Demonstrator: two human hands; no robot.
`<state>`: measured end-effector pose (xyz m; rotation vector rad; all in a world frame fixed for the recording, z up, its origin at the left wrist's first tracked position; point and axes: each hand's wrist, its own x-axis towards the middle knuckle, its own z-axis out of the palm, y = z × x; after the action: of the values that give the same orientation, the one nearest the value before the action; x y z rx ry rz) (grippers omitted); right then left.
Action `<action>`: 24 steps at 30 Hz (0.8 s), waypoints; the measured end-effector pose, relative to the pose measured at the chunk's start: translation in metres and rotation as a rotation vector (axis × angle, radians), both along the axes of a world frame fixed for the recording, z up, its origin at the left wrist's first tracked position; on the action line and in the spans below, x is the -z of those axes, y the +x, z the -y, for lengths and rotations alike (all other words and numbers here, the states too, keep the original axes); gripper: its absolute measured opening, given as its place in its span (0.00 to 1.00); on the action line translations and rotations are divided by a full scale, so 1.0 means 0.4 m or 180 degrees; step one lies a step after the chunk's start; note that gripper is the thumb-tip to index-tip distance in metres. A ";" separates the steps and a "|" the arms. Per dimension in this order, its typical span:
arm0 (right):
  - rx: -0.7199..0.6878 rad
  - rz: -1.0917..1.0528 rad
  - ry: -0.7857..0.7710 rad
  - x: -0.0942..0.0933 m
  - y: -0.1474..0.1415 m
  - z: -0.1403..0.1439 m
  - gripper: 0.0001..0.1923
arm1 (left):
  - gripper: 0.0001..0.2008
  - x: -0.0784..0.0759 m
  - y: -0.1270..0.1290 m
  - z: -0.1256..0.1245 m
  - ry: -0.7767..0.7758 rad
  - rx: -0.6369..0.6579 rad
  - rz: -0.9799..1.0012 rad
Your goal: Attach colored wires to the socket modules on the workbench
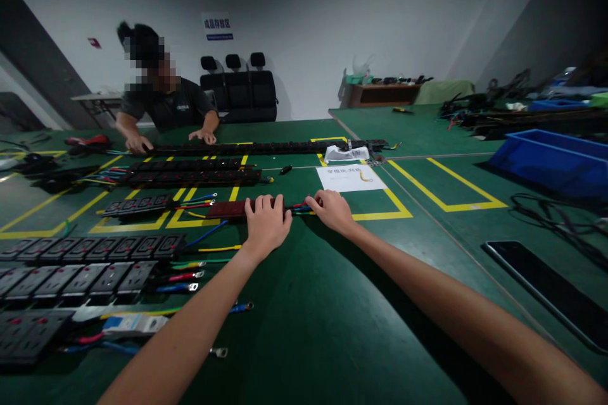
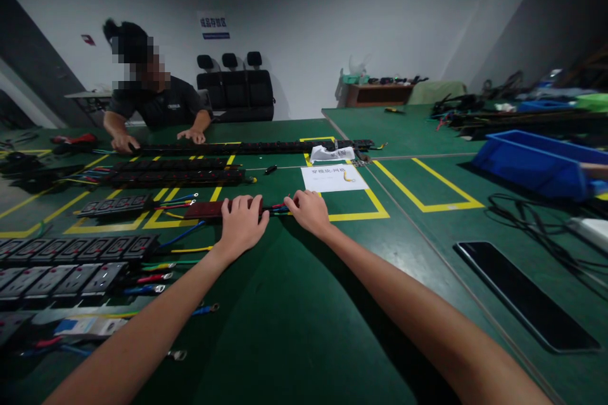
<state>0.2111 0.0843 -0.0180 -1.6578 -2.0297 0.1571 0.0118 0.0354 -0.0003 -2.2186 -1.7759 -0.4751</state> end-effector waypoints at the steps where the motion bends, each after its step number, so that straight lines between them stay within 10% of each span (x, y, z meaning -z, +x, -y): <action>1: -0.0087 -0.0050 0.0056 0.003 0.002 -0.003 0.20 | 0.24 0.000 0.000 0.001 0.0011 0.0004 0.0000; 24: 0.0212 -0.0435 -0.0590 -0.005 -0.009 -0.025 0.15 | 0.24 -0.006 0.004 0.008 -0.0060 -0.0040 0.0012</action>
<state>0.2076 0.0943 -0.0162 -1.7715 -1.9037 0.4349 0.0136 0.0321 0.0021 -2.2192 -1.8024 -0.4620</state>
